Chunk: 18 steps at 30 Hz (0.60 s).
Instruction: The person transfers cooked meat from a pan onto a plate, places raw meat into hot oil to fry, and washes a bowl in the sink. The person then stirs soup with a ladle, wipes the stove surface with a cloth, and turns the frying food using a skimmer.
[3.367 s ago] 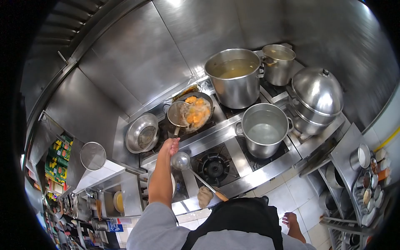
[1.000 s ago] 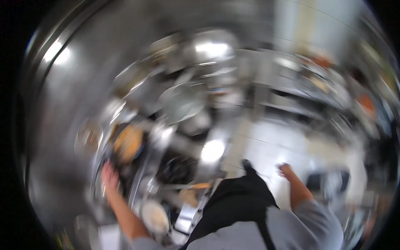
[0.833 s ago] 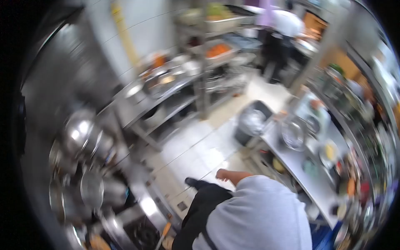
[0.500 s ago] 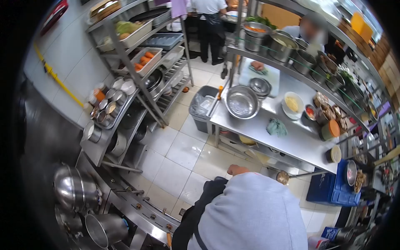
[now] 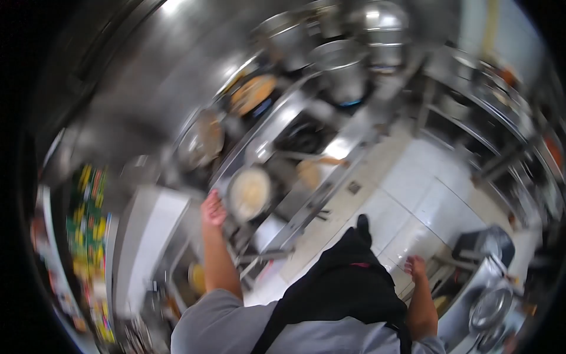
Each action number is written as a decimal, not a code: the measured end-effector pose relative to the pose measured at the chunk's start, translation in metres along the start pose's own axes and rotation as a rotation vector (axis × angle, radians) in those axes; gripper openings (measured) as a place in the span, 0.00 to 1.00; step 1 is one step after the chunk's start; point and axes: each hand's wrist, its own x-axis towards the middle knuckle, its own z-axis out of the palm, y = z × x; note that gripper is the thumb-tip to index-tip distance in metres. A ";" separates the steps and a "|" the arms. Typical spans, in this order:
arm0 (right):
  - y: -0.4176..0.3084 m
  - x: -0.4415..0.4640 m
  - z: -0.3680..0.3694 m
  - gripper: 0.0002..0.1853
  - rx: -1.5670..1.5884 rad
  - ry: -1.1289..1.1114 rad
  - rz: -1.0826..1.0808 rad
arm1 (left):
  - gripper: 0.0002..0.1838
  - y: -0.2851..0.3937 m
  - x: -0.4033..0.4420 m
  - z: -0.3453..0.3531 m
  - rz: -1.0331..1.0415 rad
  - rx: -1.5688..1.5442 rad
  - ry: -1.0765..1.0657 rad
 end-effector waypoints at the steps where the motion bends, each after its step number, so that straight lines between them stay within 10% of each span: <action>1: 0.010 0.002 -0.004 0.08 0.005 -0.059 0.034 | 0.10 -0.020 -0.049 0.007 0.050 0.019 0.087; 12: 0.084 -0.049 -0.017 0.08 -0.599 -0.211 0.340 | 0.11 -0.104 -0.436 -0.059 0.296 0.004 0.612; 18: 0.084 -0.071 0.036 0.07 -0.681 -0.162 0.260 | 0.21 -0.042 -0.531 -0.151 0.401 0.560 1.291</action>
